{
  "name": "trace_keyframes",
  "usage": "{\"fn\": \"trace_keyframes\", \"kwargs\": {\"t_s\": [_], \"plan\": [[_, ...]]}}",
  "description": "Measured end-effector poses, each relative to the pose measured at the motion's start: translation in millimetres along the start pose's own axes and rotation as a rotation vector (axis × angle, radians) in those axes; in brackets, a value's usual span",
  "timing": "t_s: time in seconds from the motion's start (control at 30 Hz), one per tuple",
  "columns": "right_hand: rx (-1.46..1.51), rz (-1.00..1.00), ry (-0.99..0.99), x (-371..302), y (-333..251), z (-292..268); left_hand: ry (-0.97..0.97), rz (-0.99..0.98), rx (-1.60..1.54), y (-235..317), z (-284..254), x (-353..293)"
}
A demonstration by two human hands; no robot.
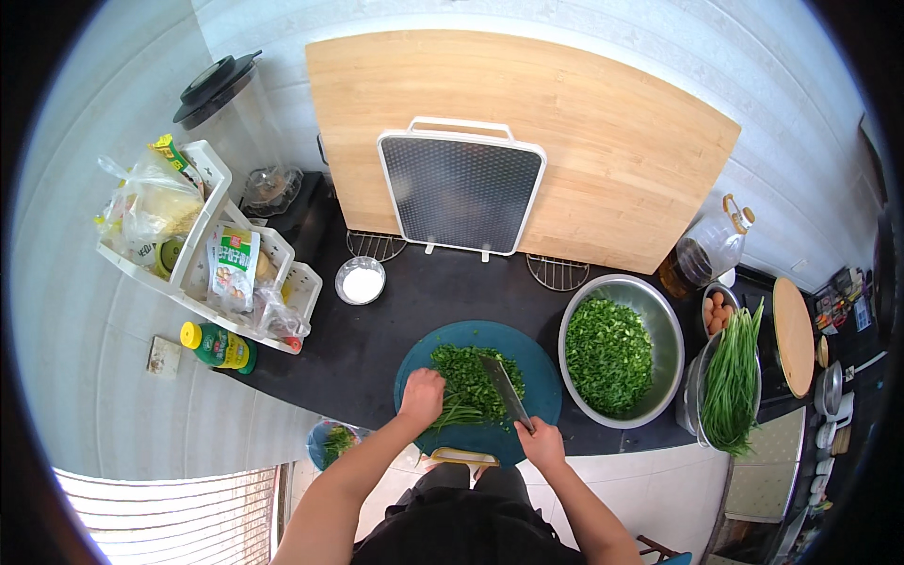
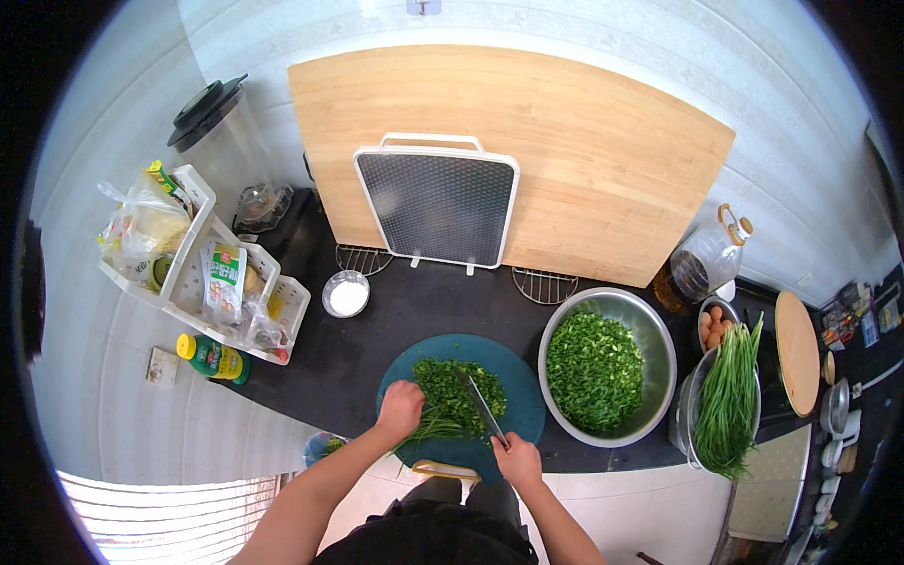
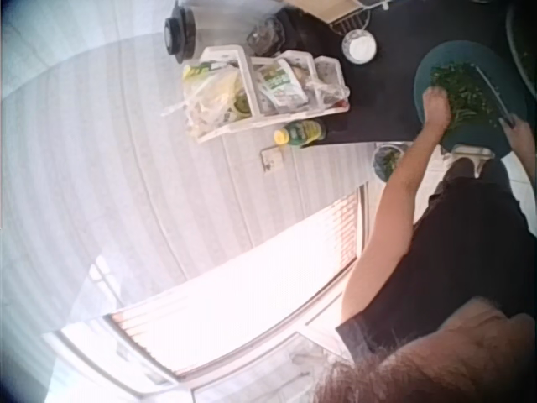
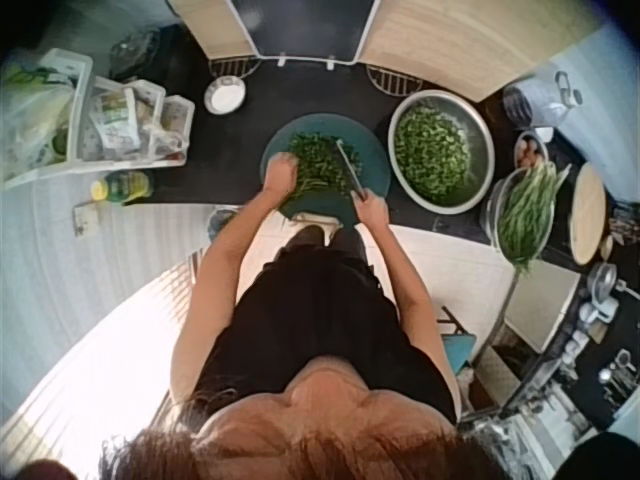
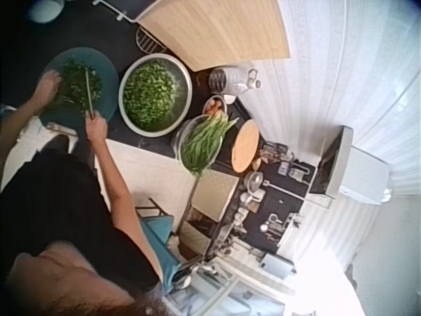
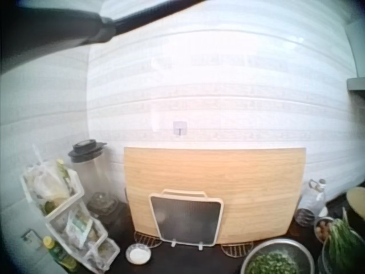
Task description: The person retrieves a large bunch of green onions from a colander and places them on a cutting board. They then use a knife to chop the green onions into small pieces, transferring the chopped portions into a metal bowl.
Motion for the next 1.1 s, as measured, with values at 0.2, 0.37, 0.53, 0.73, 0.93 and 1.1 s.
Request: {"fn": "trace_keyframes", "kwargs": {"t_s": [0.2,0.37,0.53,0.73,0.93,1.1], "plan": [[0.007,-0.016,-0.028,-2.1,-4.8,6.5,-0.047,-0.117,-0.038,26.5,-1.5,-27.3],[-0.002,-0.029,-0.054,-5.8,-10.7,10.4,-0.182,-0.140,0.068,18.4,20.3,-46.1],[-0.018,-0.053,-0.034,-10.6,-9.3,12.9,0.047,-0.110,-0.030,34.6,-14.9,-46.3],[-0.035,-0.068,-0.061,-12.6,-12.6,16.2,0.078,-0.123,-0.113,8.6,13.3,-28.1],[-0.023,-0.072,-0.041,-11.9,-13.4,11.5,0.118,-0.140,0.013,25.6,-12.4,-7.8],[-0.032,-0.054,-0.072,-11.0,-14.7,11.5,0.029,-0.151,0.118,5.5,9.6,-14.9]]}}
Point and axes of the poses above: each hand's wrist, its own x-axis towards the middle knuckle, its own z-axis out of the palm, y = z × x, the point moved 8 cm from there along x, towards the middle knuckle, and after that the axes turned 10 degrees about -z, right-handed, at the moved point
